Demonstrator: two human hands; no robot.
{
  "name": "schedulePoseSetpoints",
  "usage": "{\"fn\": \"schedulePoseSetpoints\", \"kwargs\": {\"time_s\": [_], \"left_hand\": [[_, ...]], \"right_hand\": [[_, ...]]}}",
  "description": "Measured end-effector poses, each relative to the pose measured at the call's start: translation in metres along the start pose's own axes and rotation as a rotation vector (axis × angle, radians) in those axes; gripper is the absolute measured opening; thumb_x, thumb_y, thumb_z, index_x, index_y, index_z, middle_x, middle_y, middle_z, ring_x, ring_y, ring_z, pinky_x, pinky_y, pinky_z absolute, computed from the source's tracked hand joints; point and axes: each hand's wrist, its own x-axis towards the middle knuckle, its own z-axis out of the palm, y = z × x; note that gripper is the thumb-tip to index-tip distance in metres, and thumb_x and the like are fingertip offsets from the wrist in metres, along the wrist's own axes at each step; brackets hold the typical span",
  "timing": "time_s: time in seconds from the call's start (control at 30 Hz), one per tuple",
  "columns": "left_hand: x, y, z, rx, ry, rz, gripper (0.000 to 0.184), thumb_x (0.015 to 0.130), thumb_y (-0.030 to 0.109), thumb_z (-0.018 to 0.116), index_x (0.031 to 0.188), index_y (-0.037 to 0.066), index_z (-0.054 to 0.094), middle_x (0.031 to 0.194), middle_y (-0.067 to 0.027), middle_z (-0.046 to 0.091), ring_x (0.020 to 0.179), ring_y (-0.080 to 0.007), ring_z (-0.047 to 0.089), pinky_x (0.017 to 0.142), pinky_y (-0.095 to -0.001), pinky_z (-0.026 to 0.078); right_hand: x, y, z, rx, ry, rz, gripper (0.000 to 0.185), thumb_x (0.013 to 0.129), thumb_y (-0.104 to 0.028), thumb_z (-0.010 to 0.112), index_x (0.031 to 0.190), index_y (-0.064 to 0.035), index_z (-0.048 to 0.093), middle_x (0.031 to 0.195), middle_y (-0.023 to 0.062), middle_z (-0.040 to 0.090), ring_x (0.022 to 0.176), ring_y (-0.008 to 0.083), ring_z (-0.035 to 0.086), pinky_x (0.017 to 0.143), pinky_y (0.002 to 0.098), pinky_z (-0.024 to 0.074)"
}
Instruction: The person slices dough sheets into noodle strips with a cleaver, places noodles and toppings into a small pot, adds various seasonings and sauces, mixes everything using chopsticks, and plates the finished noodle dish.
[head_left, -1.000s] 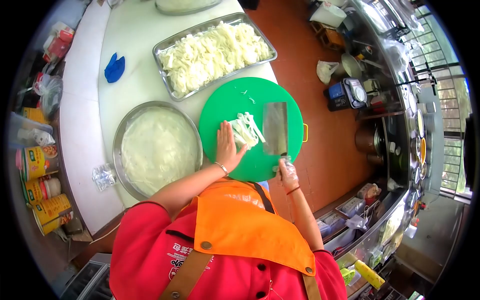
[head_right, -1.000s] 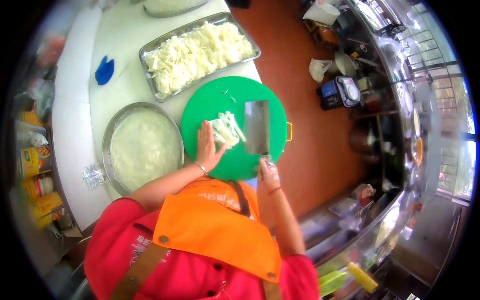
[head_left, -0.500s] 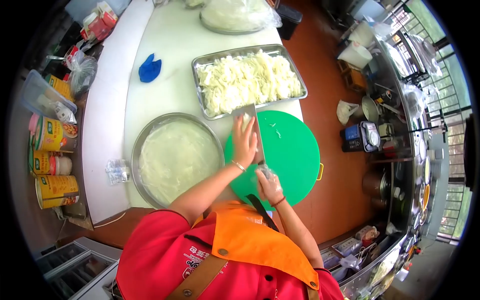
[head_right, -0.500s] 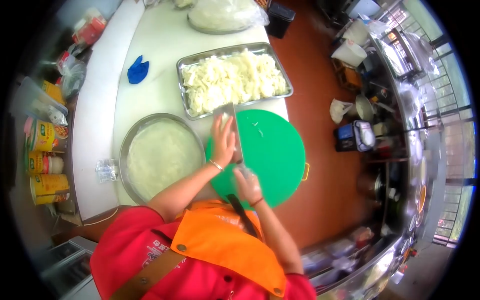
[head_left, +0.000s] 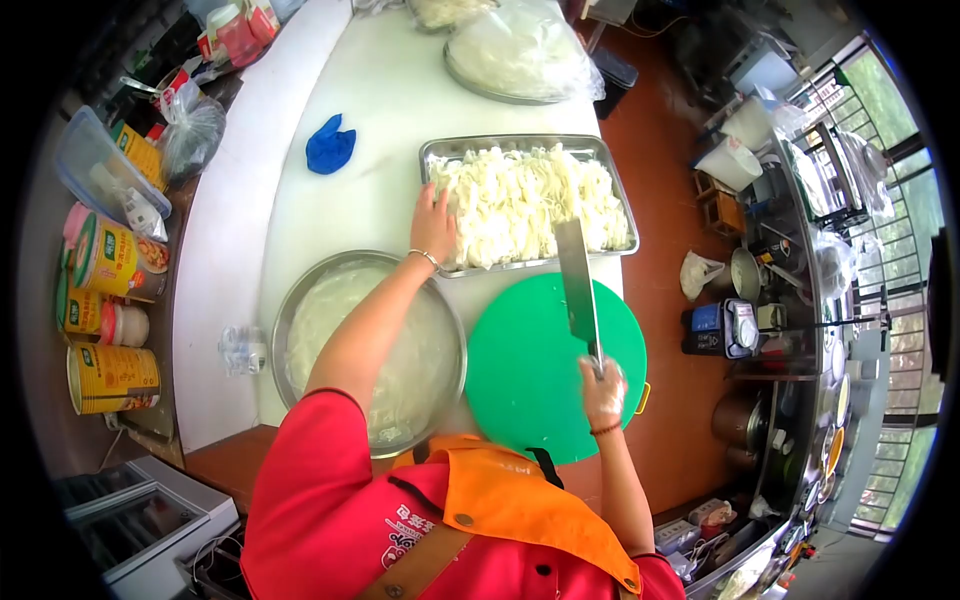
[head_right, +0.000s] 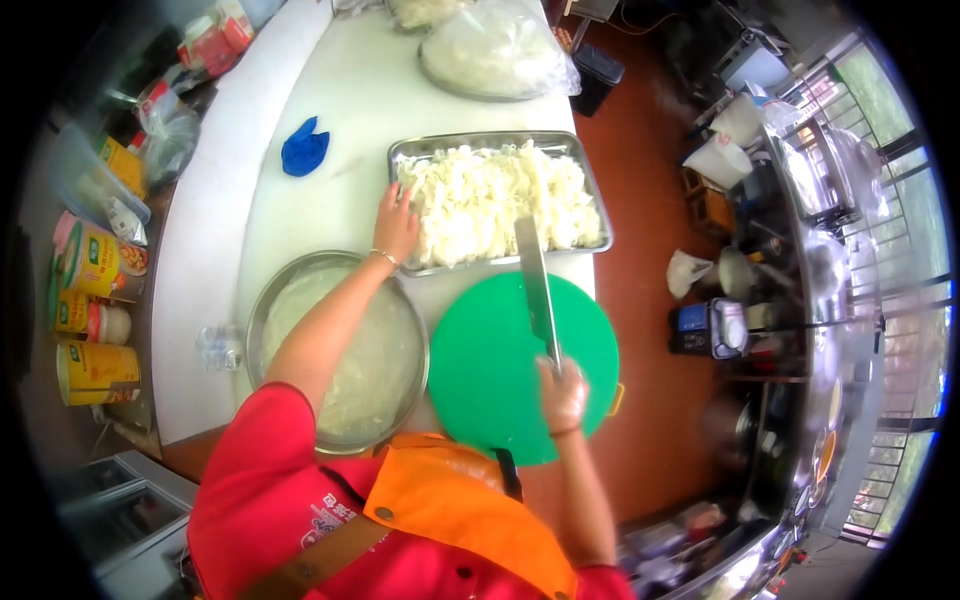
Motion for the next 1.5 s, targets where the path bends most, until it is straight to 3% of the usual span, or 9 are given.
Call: {"fn": "schedulePoseSetpoints", "kwargs": {"time_s": [0.2,0.33,0.5,0.67,0.9,1.07,1.23,1.37,1.5], "left_hand": [[-0.010,0.009,-0.001,-0.210,-0.482,-0.205,0.059,0.090,0.027,0.059,0.134,-0.008,0.040,0.141,-0.0288,0.040,0.131,-0.0417,0.039,0.111,-0.0448,0.032],[-0.029,0.034,0.023,-0.339,-0.139,-0.210,0.069,0.093,0.036,0.053,0.145,-0.002,0.028,0.147,-0.0287,0.033,0.137,-0.0411,0.032,0.114,-0.0456,0.027],[-0.051,0.046,0.004,-0.436,-0.002,-0.051,0.054,0.096,0.026,0.053,0.141,0.000,0.037,0.145,-0.0243,0.037,0.135,-0.0386,0.035,0.112,-0.0461,0.029],[-0.093,0.053,-0.020,-0.549,-0.159,-0.022,0.037,0.096,0.016,0.055,0.129,0.001,0.052,0.136,-0.0195,0.048,0.129,-0.0348,0.043,0.105,-0.0451,0.037],[-0.167,0.081,-0.023,-0.451,-0.458,0.222,0.031,0.088,0.008,0.059,0.117,-0.001,0.056,0.128,-0.0201,0.051,0.122,-0.0367,0.047,0.103,-0.0465,0.037],[-0.185,0.126,-0.026,-0.522,-0.585,0.222,0.031,0.089,0.008,0.058,0.118,0.000,0.056,0.127,-0.0190,0.052,0.121,-0.0354,0.049,0.102,-0.0453,0.038],[-0.190,0.185,-0.043,-0.452,-0.556,0.593,0.032,0.089,0.007,0.058,0.119,0.000,0.056,0.129,-0.0200,0.050,0.120,-0.0369,0.049,0.103,-0.0454,0.038],[-0.197,0.238,-0.056,-0.455,-0.558,0.645,0.031,0.087,0.008,0.060,0.117,-0.001,0.057,0.131,-0.0207,0.050,0.123,-0.0371,0.047,0.103,-0.0482,0.037],[-0.219,0.294,-0.090,-0.716,-0.724,0.492,0.033,0.087,0.013,0.063,0.117,0.000,0.059,0.126,-0.0194,0.055,0.122,-0.0361,0.049,0.103,-0.0465,0.039]], "right_hand": [[-0.038,0.100,-0.033,-0.627,-0.069,0.002,0.038,0.083,-0.037,0.070,0.071,-0.0046,0.054,0.068,0.0154,0.059,0.067,0.0348,0.060,0.062,0.0451,0.0477],[-0.033,0.113,-0.034,-0.719,-0.186,-0.040,0.043,0.081,-0.049,0.068,0.079,-0.0076,0.057,0.069,0.0134,0.062,0.068,0.0334,0.064,0.061,0.0458,0.0492],[-0.010,0.105,-0.013,-0.542,-0.287,-0.047,0.046,0.083,-0.054,0.062,0.087,-0.0078,0.065,0.082,0.0150,0.068,0.074,0.0331,0.067,0.065,0.0445,0.0530],[-0.033,0.094,-0.016,-0.410,-0.266,-0.117,0.049,0.088,-0.052,0.056,0.091,-0.0035,0.063,0.095,0.0183,0.063,0.092,0.0351,0.062,0.081,0.0454,0.0491],[-0.061,0.111,-0.002,-0.123,0.077,0.169,0.035,0.089,-0.035,0.056,0.093,-0.0014,0.067,0.102,0.0197,0.065,0.094,0.0360,0.063,0.084,0.0471,0.0483],[-0.102,0.125,-0.015,0.002,0.500,0.067,0.015,0.088,-0.017,0.056,0.092,-0.0050,0.064,0.096,0.0175,0.066,0.091,0.0348,0.064,0.081,0.0438,0.0501],[-0.137,0.127,-0.041,0.093,0.685,0.025,0.016,0.085,-0.011,0.056,0.097,-0.0066,0.066,0.094,0.0143,0.067,0.090,0.0318,0.064,0.083,0.0415,0.0510],[-0.169,0.098,-0.088,0.188,0.493,0.117,0.036,0.090,-0.036,0.058,0.106,-0.0041,0.065,0.101,0.0181,0.066,0.098,0.0347,0.062,0.089,0.0438,0.0482],[-0.174,0.085,-0.113,0.290,0.447,0.128,0.064,0.088,-0.048,0.059,0.132,-0.0032,0.050,0.130,0.0223,0.054,0.122,0.0368,0.051,0.104,0.0419,0.0403]]}}
